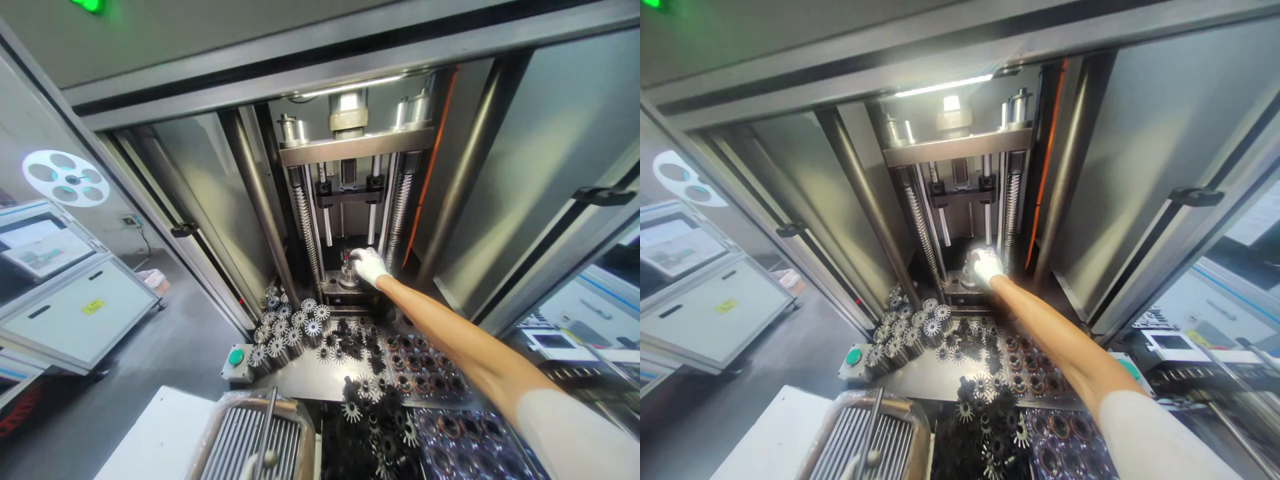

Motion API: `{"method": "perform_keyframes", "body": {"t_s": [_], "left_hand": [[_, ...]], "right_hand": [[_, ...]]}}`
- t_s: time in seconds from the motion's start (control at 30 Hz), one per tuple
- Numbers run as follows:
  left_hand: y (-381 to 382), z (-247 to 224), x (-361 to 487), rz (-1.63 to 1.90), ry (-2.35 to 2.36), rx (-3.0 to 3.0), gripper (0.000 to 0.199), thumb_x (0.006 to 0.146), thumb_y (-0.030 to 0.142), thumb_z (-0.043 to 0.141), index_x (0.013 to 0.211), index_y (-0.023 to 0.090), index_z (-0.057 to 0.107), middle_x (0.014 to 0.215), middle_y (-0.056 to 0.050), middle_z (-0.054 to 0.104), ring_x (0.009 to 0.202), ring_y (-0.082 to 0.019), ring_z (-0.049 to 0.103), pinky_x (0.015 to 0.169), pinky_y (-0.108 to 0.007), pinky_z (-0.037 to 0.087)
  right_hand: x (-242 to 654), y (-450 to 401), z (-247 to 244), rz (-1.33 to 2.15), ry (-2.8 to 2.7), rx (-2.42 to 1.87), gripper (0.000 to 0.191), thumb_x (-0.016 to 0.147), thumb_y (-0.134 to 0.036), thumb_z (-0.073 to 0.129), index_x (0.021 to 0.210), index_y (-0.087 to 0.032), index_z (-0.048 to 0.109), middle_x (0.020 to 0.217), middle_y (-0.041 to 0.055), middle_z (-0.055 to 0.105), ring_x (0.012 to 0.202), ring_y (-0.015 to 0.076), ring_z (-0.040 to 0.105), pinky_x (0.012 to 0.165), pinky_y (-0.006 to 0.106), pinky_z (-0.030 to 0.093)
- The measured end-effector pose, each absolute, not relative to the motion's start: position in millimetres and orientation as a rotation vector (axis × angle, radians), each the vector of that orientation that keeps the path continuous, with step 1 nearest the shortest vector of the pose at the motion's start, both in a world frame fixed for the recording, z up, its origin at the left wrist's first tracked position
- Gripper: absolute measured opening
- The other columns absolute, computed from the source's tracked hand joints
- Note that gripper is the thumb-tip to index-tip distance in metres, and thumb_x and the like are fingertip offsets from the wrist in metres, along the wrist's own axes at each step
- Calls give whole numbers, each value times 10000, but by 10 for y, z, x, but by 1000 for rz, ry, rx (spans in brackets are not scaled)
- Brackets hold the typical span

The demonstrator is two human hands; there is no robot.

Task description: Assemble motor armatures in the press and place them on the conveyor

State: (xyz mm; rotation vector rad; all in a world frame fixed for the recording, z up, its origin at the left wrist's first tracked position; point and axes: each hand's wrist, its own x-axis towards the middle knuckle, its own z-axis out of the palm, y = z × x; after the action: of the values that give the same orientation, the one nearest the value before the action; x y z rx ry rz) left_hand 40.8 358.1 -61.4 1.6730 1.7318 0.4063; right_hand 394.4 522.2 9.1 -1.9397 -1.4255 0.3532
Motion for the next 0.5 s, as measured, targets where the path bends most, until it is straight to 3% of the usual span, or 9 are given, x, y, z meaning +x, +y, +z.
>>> {"method": "perform_keyframes", "body": {"t_s": [0.1, 0.17, 0.3, 0.4, 0.5], "left_hand": [[3526, -488, 682, 480, 1635, 1644, 398, 831, 515, 518, 1114, 251, 611, 741, -12, 647, 639, -178, 594, 566, -328, 502], [3691, -275, 1048, 635, 1451, 1597, 402, 848, 552, 455, 1018, 229, 624, 648, 9, 588, 563, -149, 533, 529, -287, 450], [4355, 344, 1963, 972, 972, 1539, 322, 830, 493, 527, 805, 174, 567, 681, 7, 546, 583, -99, 469, 563, -230, 418], [4807, 691, 2459, 1052, 858, 1548, 299, 824, 452, 540, 724, 173, 508, 623, 26, 491, 525, -81, 412, 504, -217, 372], [5124, 846, 2748, 1119, 847, 1562, 306, 835, 454, 519, 699, 185, 465, 584, 51, 438, 495, -70, 368, 477, -212, 329]], "right_hand": [[3879, 5075, 172, 191, -1711, -2080, 357, 858, -142, 430, 1096, -251, 673, 1140, 77, 559, 945, 192, 607, 839, 299, 457], [3828, 4996, 240, 116, -1836, -2150, 387, 883, -144, 389, 1147, -267, 645, 1124, 77, 546, 910, 184, 610, 802, 290, 466], [3828, 4606, 367, 17, -1802, -1980, 407, 925, -181, 361, 1268, -250, 569, 1164, 83, 563, 1017, 185, 581, 888, 292, 461], [4029, 3864, 259, 58, -1874, -1819, 382, 944, -249, 354, 1252, -261, 581, 1209, 77, 585, 1078, 192, 573, 952, 331, 467], [4441, 2821, -120, 176, -1816, -1902, 366, 933, -323, 373, 1217, -391, 594, 1259, 24, 595, 1075, 207, 612, 953, 395, 508]]}}
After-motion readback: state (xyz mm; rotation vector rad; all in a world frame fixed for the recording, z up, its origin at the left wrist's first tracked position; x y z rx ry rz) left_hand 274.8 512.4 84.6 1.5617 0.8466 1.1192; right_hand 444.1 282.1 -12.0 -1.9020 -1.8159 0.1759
